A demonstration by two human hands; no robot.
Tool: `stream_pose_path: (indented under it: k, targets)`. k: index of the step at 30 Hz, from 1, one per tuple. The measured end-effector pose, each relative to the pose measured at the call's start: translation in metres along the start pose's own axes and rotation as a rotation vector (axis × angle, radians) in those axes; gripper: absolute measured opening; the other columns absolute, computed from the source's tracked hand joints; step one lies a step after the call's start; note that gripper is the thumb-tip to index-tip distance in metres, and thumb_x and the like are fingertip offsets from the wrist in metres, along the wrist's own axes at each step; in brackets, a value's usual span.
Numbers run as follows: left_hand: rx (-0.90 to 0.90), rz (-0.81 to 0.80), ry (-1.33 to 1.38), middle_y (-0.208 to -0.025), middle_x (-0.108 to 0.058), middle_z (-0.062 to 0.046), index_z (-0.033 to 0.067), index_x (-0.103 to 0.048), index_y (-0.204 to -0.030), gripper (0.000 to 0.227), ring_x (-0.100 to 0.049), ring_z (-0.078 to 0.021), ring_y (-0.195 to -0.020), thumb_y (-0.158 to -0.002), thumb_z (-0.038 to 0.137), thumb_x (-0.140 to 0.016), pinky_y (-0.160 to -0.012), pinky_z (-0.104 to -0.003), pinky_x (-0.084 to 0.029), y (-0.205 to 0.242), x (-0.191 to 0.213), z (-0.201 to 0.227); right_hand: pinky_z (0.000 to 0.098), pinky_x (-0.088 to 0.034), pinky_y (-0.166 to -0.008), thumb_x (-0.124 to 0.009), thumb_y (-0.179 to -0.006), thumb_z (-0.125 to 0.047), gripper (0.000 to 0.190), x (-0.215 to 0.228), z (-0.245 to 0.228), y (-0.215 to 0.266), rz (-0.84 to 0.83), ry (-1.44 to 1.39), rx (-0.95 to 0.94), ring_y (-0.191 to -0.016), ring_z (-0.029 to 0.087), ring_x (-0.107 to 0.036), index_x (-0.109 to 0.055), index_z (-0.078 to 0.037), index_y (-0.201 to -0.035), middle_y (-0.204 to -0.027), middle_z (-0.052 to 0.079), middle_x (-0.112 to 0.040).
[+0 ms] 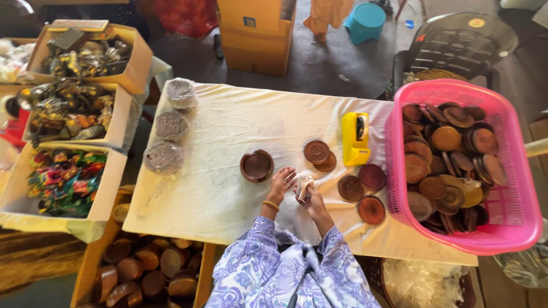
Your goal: Apply a white polish or wax substance to small wooden discs using a cloth.
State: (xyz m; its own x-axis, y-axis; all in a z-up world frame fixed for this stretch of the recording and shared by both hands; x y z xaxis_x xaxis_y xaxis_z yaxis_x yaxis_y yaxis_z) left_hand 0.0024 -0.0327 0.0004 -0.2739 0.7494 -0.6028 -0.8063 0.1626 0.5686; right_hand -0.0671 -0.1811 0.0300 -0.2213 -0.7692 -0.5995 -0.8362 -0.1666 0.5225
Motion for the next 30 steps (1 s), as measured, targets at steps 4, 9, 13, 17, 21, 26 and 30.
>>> stream_pose_path:
  k: [4, 9, 13, 17, 21, 26, 30]
  targets:
    - [-0.374, 0.022, -0.611, -0.123, -0.074, -0.016, 0.002, -0.065, -0.127, 0.035, -0.071, -0.031, -0.115, -0.097, 0.02, -0.07, -0.099, -0.048, -0.056, -0.052, -0.028, -0.026, 0.0337, -0.058, -0.083, -0.044, -0.107, -0.035, 0.04, 0.021, -0.017, 0.013, 0.083, -0.093, 0.026, -0.101, 0.018, -0.071, -0.06, -0.007, -0.132, -0.119, 0.007, -0.073]
    - [-0.737, 0.108, -1.631, -0.162, -0.029, -0.025, 0.0115, -0.035, -0.159, 0.093, -0.032, -0.0432, -0.147, -0.079, 0.014, -0.082, -0.112, -0.055, -0.04, -0.067, -0.097, -0.021, 0.0323, -0.058, -0.077, -0.051, -0.105, -0.038, 0.039, 0.064, -0.026, 0.016, 0.174, -0.171, 0.074, -0.098, 0.017, -0.071, -0.064, -0.008, -0.127, -0.113, 0.006, -0.073]
    - [-0.754, 0.095, -2.032, -0.172, -0.013, -0.017, 0.0201, -0.025, -0.163, 0.108, -0.018, -0.0393, -0.156, -0.074, 0.017, -0.087, -0.116, -0.065, -0.03, -0.085, -0.12, -0.03, 0.032, -0.057, -0.076, -0.052, -0.105, -0.039, 0.042, 0.083, -0.03, 0.026, 0.168, -0.194, 0.116, -0.096, 0.017, -0.071, -0.065, -0.006, -0.126, -0.112, 0.006, -0.075]
    - [-0.48, 0.039, -1.914, -0.17, -0.003, -0.017, 0.0245, -0.016, -0.163, 0.126, -0.008, -0.044, -0.155, -0.066, 0.042, -0.095, -0.115, -0.075, -0.022, -0.075, -0.151, -0.014, 0.0317, -0.058, -0.078, -0.052, -0.104, -0.039, 0.039, 0.102, -0.035, 0.043, 0.222, -0.247, 0.105, -0.099, 0.018, -0.072, -0.066, -0.009, -0.126, -0.112, 0.007, -0.074]
    - [-0.25, 0.019, -1.947, -0.171, -0.003, -0.012, 0.0322, -0.02, -0.161, 0.117, -0.009, -0.0431, -0.156, -0.07, 0.052, -0.09, -0.112, -0.077, -0.026, -0.076, -0.151, -0.005, 0.032, -0.058, -0.079, -0.053, -0.103, -0.04, 0.042, 0.135, -0.032, 0.05, 0.235, -0.326, 0.146, -0.101, 0.018, -0.071, -0.065, -0.008, -0.127, -0.112, 0.007, -0.074]
    - [-0.685, 0.143, -2.127, -0.159, -0.032, -0.028, 0.0151, -0.035, -0.157, 0.104, -0.043, -0.0474, -0.136, -0.075, 0.055, -0.084, -0.106, -0.066, -0.04, -0.075, -0.118, -0.039, 0.0334, -0.057, -0.078, -0.056, -0.102, -0.039, 0.041, 0.156, -0.034, 0.051, 0.271, -0.381, 0.174, -0.101, 0.018, -0.071, -0.065, -0.009, -0.128, -0.114, 0.006, -0.074]
    - [-0.674, -0.015, -1.84, -0.139, -0.061, -0.024, 0.0083, -0.039, -0.166, 0.077, -0.069, -0.0402, -0.108, -0.101, 0.04, -0.065, -0.089, -0.052, -0.06, -0.068, -0.076, -0.063, 0.0345, -0.057, -0.079, -0.057, -0.1, -0.038, 0.04, 0.157, -0.035, 0.032, 0.254, -0.399, 0.18, -0.099, 0.019, -0.071, -0.065, -0.01, -0.128, -0.117, 0.006, -0.075]
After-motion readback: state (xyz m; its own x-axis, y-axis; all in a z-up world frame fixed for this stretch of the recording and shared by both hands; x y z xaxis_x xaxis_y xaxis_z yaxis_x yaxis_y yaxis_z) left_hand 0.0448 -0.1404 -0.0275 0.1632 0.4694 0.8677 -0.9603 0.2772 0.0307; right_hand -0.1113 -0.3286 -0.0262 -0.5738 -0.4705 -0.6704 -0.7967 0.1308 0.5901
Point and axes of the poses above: each hand's wrist, its own y-axis away from the middle knuckle, its own x-axis out of the back of the hand, z = x × y, the point moved 3 cm from there along -y, towards the middle knuckle
